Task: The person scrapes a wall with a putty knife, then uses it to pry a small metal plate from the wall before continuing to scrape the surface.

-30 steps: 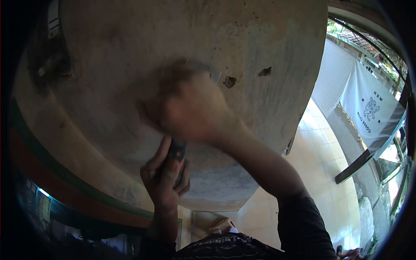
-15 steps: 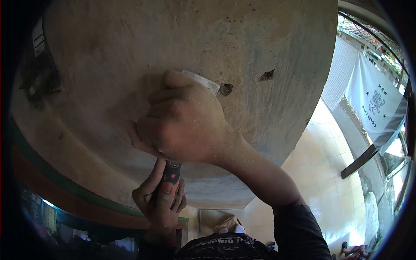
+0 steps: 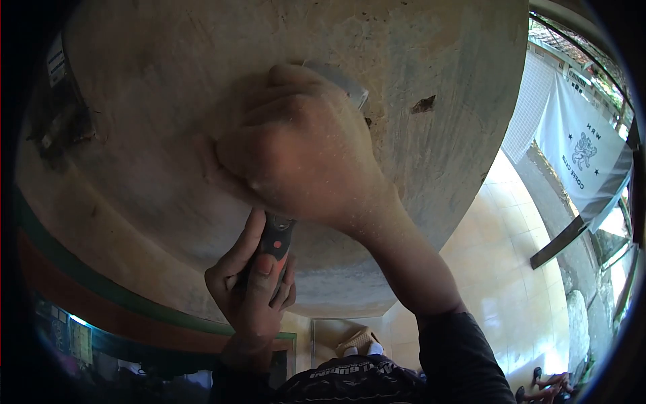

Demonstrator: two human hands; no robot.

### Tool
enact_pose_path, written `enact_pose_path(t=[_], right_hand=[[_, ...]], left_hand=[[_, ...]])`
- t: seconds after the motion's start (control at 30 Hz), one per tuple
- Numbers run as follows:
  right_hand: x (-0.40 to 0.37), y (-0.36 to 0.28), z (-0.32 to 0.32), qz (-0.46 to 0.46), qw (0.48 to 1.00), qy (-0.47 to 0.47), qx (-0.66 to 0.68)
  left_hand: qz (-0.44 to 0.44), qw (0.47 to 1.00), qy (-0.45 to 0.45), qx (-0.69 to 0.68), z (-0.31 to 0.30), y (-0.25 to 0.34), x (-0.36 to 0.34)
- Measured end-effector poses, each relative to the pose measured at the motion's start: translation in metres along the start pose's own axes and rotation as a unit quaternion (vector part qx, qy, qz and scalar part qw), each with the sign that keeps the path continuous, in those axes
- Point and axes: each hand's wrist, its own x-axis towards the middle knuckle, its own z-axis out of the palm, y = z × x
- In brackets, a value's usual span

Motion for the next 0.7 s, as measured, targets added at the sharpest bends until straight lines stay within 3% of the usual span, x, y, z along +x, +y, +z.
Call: enact_pose_path(t=[0.07, 0.2, 0.27, 0.37, 0.5, 0.57, 0.7], right_hand=[[-0.005, -0.007, 0.018, -0.040, 0.995, 0.092, 0.009], [-0.007, -0.007, 0.022, -0.054, 0.987, 0.135, 0.061], [-0.002, 0.003, 0.013, -0.027, 0.996, 0.067, 0.054], [-0.002, -0.007, 0.016, 0.004, 0.998, 0.052, 0.035], [-0.007, -0.024, 0.027, -0.048, 0.992, 0.080, 0.080], [-0.006, -0.011, 0.012, -0.045, 0.997, -0.030, 0.050], [0.001, -0.015, -0.001, 0.005, 0.995, -0.096, 0.001]], left_hand=[[-0.004, 1.000, 0.018, 0.011, -0.009, 0.002, -0.014], [-0.008, 0.999, 0.046, 0.011, -0.007, -0.001, -0.014], [-0.013, 0.999, 0.033, 0.003, -0.008, 0.003, -0.003], [-0.021, 1.000, 0.010, 0.003, -0.017, 0.006, -0.004], [-0.036, 0.999, 0.024, -0.007, -0.024, 0.007, -0.022], [-0.021, 1.000, 0.018, -0.011, -0.013, 0.002, -0.013], [-0.006, 0.999, 0.045, 0.007, -0.011, -0.004, -0.011]])
